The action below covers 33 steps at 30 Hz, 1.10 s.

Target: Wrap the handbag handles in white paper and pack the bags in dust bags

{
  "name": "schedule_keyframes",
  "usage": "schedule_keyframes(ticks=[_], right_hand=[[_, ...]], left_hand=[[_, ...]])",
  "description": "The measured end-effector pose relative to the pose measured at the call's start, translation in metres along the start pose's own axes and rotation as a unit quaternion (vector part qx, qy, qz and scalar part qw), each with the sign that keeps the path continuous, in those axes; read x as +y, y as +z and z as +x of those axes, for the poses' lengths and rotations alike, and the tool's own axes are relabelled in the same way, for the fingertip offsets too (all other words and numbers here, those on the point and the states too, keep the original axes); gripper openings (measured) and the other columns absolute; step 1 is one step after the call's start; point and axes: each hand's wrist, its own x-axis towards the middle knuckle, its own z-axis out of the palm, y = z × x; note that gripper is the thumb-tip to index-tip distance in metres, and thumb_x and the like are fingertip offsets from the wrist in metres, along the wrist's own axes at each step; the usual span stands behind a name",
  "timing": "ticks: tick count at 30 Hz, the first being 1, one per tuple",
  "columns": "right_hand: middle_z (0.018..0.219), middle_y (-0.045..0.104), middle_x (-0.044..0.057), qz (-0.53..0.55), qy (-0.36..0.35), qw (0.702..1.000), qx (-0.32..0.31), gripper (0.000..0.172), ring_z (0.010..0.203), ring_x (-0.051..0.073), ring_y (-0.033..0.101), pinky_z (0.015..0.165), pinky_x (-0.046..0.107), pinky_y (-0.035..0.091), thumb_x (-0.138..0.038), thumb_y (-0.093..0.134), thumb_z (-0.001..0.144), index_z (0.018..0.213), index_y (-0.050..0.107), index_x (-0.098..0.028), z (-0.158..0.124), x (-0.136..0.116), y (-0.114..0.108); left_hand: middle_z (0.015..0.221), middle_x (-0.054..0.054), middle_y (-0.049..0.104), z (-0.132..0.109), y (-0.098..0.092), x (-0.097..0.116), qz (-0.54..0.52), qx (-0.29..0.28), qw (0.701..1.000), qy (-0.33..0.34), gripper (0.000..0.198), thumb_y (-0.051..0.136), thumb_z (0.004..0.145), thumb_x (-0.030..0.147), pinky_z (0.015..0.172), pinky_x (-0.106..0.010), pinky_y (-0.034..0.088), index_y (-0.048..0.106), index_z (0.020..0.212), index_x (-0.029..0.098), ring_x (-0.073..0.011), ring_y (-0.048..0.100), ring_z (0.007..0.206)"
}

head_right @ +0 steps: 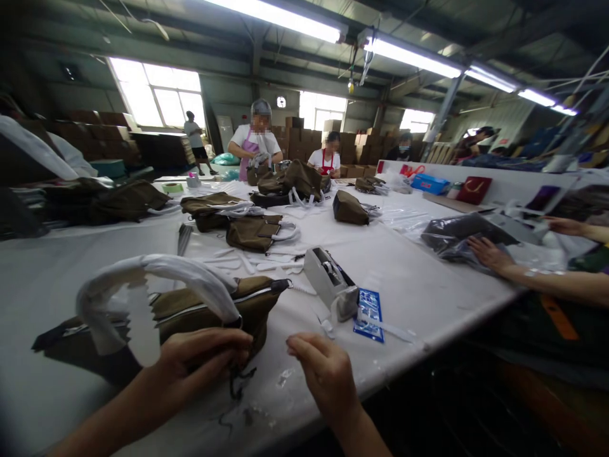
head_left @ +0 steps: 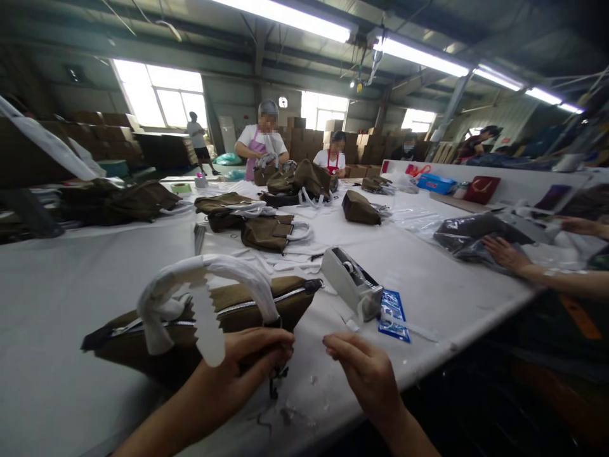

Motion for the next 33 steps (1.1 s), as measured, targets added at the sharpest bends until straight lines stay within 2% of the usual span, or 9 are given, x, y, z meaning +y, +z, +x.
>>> schedule_keyframes(ticks=[2, 4, 8, 11, 14, 17, 20, 28, 33], right_hand=[[0.090, 0.075, 0.004, 0.145, 0.016, 0.989, 0.002, 0.023, 0.081, 0.015, 0.073, 0.074, 0.022, 0.059, -0.009, 0.061, 0.094, 0.107, 0.073, -0.023, 0.014, -0.035, 0.007], [0.084, 0.075, 0.003, 0.300, 0.041, 0.953, 0.009, 0.016, 0.074, 0.016, 0.072, 0.071, 0.026, 0.061, -0.020, 0.061, 0.097, 0.104, 0.074, -0.026, 0.026, -0.063, 0.012], [0.076, 0.073, 0.003, 0.446, 0.174, 0.872, 0.101, 0.019, 0.064, 0.016, 0.070, 0.063, 0.028, 0.061, -0.038, 0.063, 0.096, 0.090, 0.076, -0.027, 0.031, -0.067, 0.012], [0.080, 0.074, 0.006, 0.356, 0.288, 0.869, 0.190, 0.023, 0.061, 0.017, 0.069, 0.056, 0.027, 0.059, -0.044, 0.068, 0.091, 0.087, 0.076, -0.023, 0.019, -0.045, 0.003], [0.091, 0.075, 0.008, 0.112, 0.296, 0.930, 0.186, 0.031, 0.059, 0.017, 0.066, 0.054, 0.028, 0.059, -0.041, 0.068, 0.090, 0.115, 0.072, -0.025, 0.007, -0.036, -0.006], [0.108, 0.074, 0.009, -0.033, 0.136, 0.981, 0.134, 0.045, 0.073, 0.019, 0.071, 0.069, 0.031, 0.062, -0.026, 0.067, 0.092, 0.136, 0.060, -0.032, 0.003, -0.046, -0.004], [0.108, 0.075, 0.005, 0.018, 0.012, 1.000, 0.006, 0.042, 0.093, 0.018, 0.073, 0.083, 0.027, 0.061, -0.012, 0.060, 0.094, 0.130, 0.065, -0.033, 0.003, -0.049, 0.009], [0.106, 0.072, 0.008, 0.144, 0.038, 0.962, -0.228, 0.020, 0.096, 0.018, 0.070, 0.086, 0.027, 0.058, -0.022, 0.063, 0.095, 0.111, 0.076, -0.022, -0.039, 0.002, 0.035], [0.107, 0.072, 0.008, 0.118, -0.003, 0.954, -0.277, 0.021, 0.097, 0.019, 0.066, 0.088, 0.032, 0.056, -0.026, 0.060, 0.097, 0.113, 0.075, -0.024, -0.049, 0.006, 0.040]], left_hand=[[0.131, -0.002, 0.067, 0.000, 0.001, -0.001, -0.012, -0.034, 0.999, -0.009, 0.040, 0.061, 0.097, 0.031, 0.092, -0.024, 0.057, 0.058, 0.137, 0.035, -0.0148, 0.070, 0.100], [0.142, -0.004, 0.059, -0.003, 0.003, -0.001, -0.007, -0.059, 0.998, 0.000, 0.052, 0.065, 0.094, 0.033, 0.098, -0.029, 0.054, 0.051, 0.144, 0.035, -0.0179, 0.068, 0.107], [0.100, -0.002, 0.077, -0.011, 0.004, 0.005, -0.025, -0.100, 0.993, -0.052, 0.028, 0.061, 0.097, 0.038, 0.079, -0.022, 0.055, 0.071, 0.121, 0.028, -0.0157, 0.069, 0.084], [0.078, 0.000, 0.075, -0.015, 0.002, 0.011, -0.059, -0.123, 0.983, -0.123, 0.028, 0.053, 0.100, 0.040, 0.051, -0.016, 0.045, 0.074, 0.106, 0.022, -0.0090, 0.056, 0.053], [0.073, 0.000, 0.072, -0.016, 0.002, 0.013, -0.009, -0.100, 0.988, -0.117, 0.027, 0.054, 0.100, 0.036, 0.057, -0.017, 0.044, 0.075, 0.096, 0.019, -0.0097, 0.057, 0.057], [0.069, 0.001, 0.069, -0.013, 0.003, 0.010, 0.034, -0.080, 0.989, -0.117, 0.024, 0.056, 0.098, 0.034, 0.064, -0.018, 0.046, 0.075, 0.092, 0.019, -0.0119, 0.062, 0.064], [0.068, 0.001, 0.067, -0.008, 0.001, 0.007, 0.037, -0.067, 0.990, -0.119, 0.026, 0.054, 0.099, 0.034, 0.057, -0.018, 0.045, 0.073, 0.097, 0.018, -0.0116, 0.060, 0.059], [0.076, 0.002, 0.073, -0.001, -0.004, 0.004, 0.114, -0.030, 0.992, -0.036, 0.017, 0.059, 0.098, 0.027, 0.069, -0.019, 0.048, 0.074, 0.100, 0.019, -0.0117, 0.065, 0.070], [0.081, 0.002, 0.075, -0.003, -0.006, 0.003, 0.124, -0.029, 0.992, -0.024, 0.017, 0.060, 0.097, 0.028, 0.073, -0.020, 0.050, 0.074, 0.104, 0.020, -0.0120, 0.068, 0.074]])
